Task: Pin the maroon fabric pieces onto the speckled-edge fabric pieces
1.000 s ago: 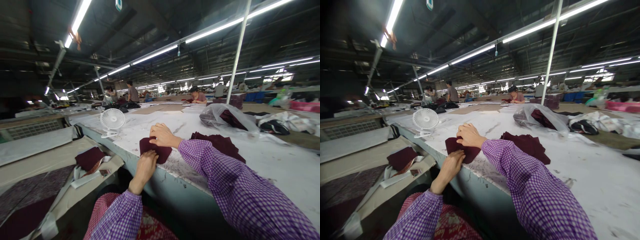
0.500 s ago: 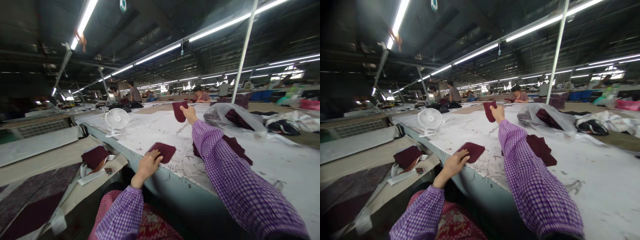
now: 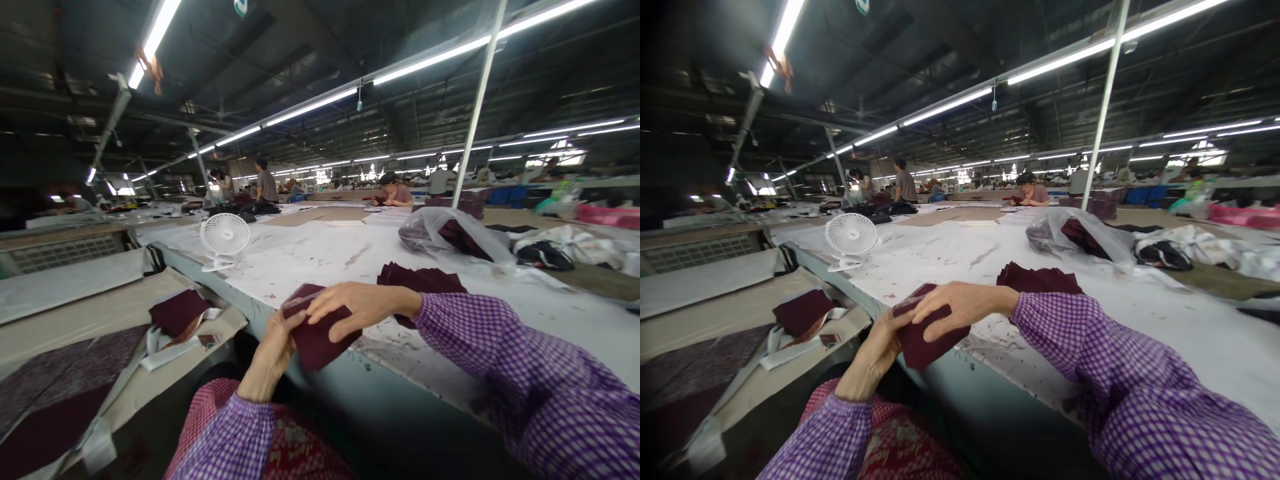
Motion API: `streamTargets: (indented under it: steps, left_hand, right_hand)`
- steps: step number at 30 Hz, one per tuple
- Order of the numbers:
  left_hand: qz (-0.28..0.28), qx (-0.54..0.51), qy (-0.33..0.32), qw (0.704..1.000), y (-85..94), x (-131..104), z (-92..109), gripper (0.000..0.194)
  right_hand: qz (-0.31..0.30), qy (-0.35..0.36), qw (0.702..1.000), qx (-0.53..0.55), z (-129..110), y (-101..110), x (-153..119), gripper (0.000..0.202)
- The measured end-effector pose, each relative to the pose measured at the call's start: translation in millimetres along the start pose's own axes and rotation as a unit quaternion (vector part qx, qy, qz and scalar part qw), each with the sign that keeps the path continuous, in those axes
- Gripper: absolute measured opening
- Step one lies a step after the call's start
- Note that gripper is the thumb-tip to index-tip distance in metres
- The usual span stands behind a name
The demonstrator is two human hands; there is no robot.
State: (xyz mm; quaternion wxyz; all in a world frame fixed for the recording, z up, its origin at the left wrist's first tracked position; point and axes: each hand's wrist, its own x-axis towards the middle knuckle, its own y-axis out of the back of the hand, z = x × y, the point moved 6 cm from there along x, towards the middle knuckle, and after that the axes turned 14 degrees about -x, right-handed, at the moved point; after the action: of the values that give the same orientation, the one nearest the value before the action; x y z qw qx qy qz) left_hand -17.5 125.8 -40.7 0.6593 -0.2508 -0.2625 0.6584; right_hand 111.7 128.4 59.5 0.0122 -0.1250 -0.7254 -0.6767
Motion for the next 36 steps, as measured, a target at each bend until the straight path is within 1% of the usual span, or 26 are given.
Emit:
streamTargets:
  steps: [1,2,3,4,6,8,10,12,14,16,17,20,21,23,25,26,27,28,30,34,36]
  left_hand:
    - [0.019,0.005,-0.014,1.0,4.9,-1.3,-2.1,0.044]
    - [0.031,0.003,-0.025,0.999,8.6,-2.5,-4.6,0.047]
    - [0.034,-0.003,-0.033,0.999,10.5,-3.8,-7.2,0.05]
    - [0.031,-0.011,-0.04,0.999,11.1,-5.3,-9.3,0.052]
    - [0.016,-0.02,-0.051,0.998,9.6,-8.9,-12.1,0.055]
    - [-0.004,-0.018,-0.048,0.999,6.8,-12.7,-13.5,0.056]
    - [-0.012,-0.008,-0.033,0.999,5.9,-15.3,-12.6,0.055]
    - [-0.01,0.005,-0.024,1.0,6.2,-15.0,-6.9,0.053]
    - [-0.007,0.048,-0.027,0.998,4.8,-10.5,2.3,0.051]
    - [-0.012,0.135,-0.038,0.99,-0.9,-0.9,10.1,0.049]
    - [-0.018,0.187,-0.043,0.981,-5.3,5.5,11.5,0.048]
    - [-0.046,0.322,-0.074,0.943,-21.8,27.8,5.9,0.035]
    - [-0.055,0.363,-0.095,0.925,-27.7,34.4,1.9,0.029]
    - [-0.071,0.452,-0.155,0.876,-39.2,43.9,-6.9,0.017]
    - [-0.086,0.523,-0.208,0.822,-47.7,47.5,-17.2,0.017]
    - [-0.092,0.544,-0.225,0.803,-49.9,47.7,-22.2,0.019]
    - [-0.096,0.553,-0.237,0.793,-50.6,47.3,-26.4,0.02]
    - [-0.098,0.554,-0.246,0.789,-50.2,46.5,-29.6,0.02]
    - [-0.098,0.549,-0.261,0.788,-47.8,44.4,-32.9,0.02]
    - [-0.102,0.558,-0.277,0.776,-44.5,42.3,-34.3,0.021]
    - [-0.104,0.564,-0.283,0.768,-44.8,41.8,-33.8,0.02]
  right_hand:
    - [0.031,-0.041,0.999,0.005,7.2,3.2,-4.3,0.036]
    - [0.064,-0.101,0.993,0.006,19.2,6.0,-9.5,0.041]
    - [0.079,-0.163,0.983,0.013,32.9,5.5,-15.3,0.05]
    - [0.071,-0.217,0.973,0.035,46.0,0.8,-20.8,0.06]
    - [0.014,-0.288,0.95,0.124,64.1,-17.1,-28.8,0.075]
    - [-0.025,-0.309,0.922,0.232,69.0,-33.1,-32.0,0.076]
    - [-0.022,-0.3,0.902,0.31,66.0,-37.7,-31.1,0.07]
    - [-0.016,-0.281,0.893,0.351,60.8,-34.8,-29.2,0.065]
    - [-0.027,-0.26,0.896,0.359,57.1,-30.6,-28.1,0.063]
    - [-0.042,-0.252,0.903,0.346,58.2,-29.8,-28.3,0.063]
    - [-0.044,-0.252,0.907,0.336,60.7,-30.8,-28.8,0.063]
    - [-0.044,-0.266,0.92,0.286,73.6,-36.7,-32.2,0.059]
    - [-0.048,-0.274,0.928,0.25,78.6,-38.4,-34.2,0.058]
    - [-0.069,-0.281,0.946,0.144,87.5,-39.2,-39.0,0.057]
    - [-0.089,-0.275,0.957,0.018,94.1,-35.6,-43.9,0.051]
    - [-0.092,-0.272,0.957,-0.039,96.9,-32.7,-46.2,0.045]
    - [-0.09,-0.272,0.954,-0.085,99.4,-29.6,-48.3,0.037]
    - [-0.085,-0.273,0.951,-0.118,101.6,-26.9,-50.1,0.029]
    - [-0.077,-0.272,0.948,-0.146,104.7,-24.5,-52.5,0.021]
    - [-0.082,-0.232,0.961,-0.126,102.5,-29.3,-51.8,0.022]
    - [-0.09,-0.226,0.962,-0.125,100.8,-31.6,-51.1,0.022]
